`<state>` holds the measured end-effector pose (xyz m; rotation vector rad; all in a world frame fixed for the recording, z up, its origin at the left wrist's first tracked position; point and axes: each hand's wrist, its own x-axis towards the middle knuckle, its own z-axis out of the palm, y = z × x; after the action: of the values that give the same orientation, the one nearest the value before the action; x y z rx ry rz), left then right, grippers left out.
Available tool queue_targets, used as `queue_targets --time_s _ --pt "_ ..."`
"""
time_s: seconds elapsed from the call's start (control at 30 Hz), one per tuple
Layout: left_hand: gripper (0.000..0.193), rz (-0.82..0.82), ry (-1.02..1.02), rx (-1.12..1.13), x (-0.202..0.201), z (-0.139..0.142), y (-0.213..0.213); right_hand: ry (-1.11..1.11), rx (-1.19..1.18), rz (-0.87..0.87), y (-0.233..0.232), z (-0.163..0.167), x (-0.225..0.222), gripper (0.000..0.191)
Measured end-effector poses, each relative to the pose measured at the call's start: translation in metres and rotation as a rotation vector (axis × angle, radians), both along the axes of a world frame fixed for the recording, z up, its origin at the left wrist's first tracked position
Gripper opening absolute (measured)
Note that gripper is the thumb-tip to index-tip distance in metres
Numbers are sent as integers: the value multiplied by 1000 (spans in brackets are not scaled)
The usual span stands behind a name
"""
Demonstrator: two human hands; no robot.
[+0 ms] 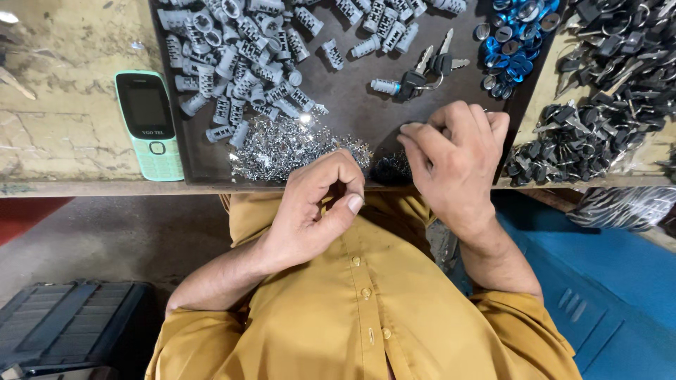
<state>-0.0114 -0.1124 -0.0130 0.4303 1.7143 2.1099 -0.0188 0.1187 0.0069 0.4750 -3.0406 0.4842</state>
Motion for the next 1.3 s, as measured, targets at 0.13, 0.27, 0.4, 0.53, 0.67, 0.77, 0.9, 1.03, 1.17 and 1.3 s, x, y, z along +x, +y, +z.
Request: queue_targets --time_s 0.13,0.27,0.4,0.53,0.67,0.77,0.9,1.03,1.17,1.3 --pt "13 8 -48 -28 1 0 1 39 -93 -70 -6 -2 -4 17" --pt "12 43 -33 -21 5 -2 6 -293 -826 -225 -9 10 18 7" --pt "8 17 -198 99 10 -5 20 -601 -1300 -212 -11 11 41 6" --pt "7 29 -195 125 16 -6 27 -577 -1478 -270 -12 3 52 7" --pt "9 14 -247 155 21 -6 33 -545 -1500 -269 -6 0 59 9" --pt "13 2 -250 115 23 -6 35 -537 -1503 -271 -1 1 63 9" --pt "16 7 -237 95 24 -7 37 -537 -1497 -265 3 0 63 9" --pt "17 -19 -330 144 22 -8 39 -541 -1511 -241 6 -3 62 11" --pt "14 -54 -409 152 21 -8 39 -554 -1510 -236 8 -4 60 11" --pt "11 26 -91 -70 23 -6 40 -564 -1375 -241 9 2 52 9"
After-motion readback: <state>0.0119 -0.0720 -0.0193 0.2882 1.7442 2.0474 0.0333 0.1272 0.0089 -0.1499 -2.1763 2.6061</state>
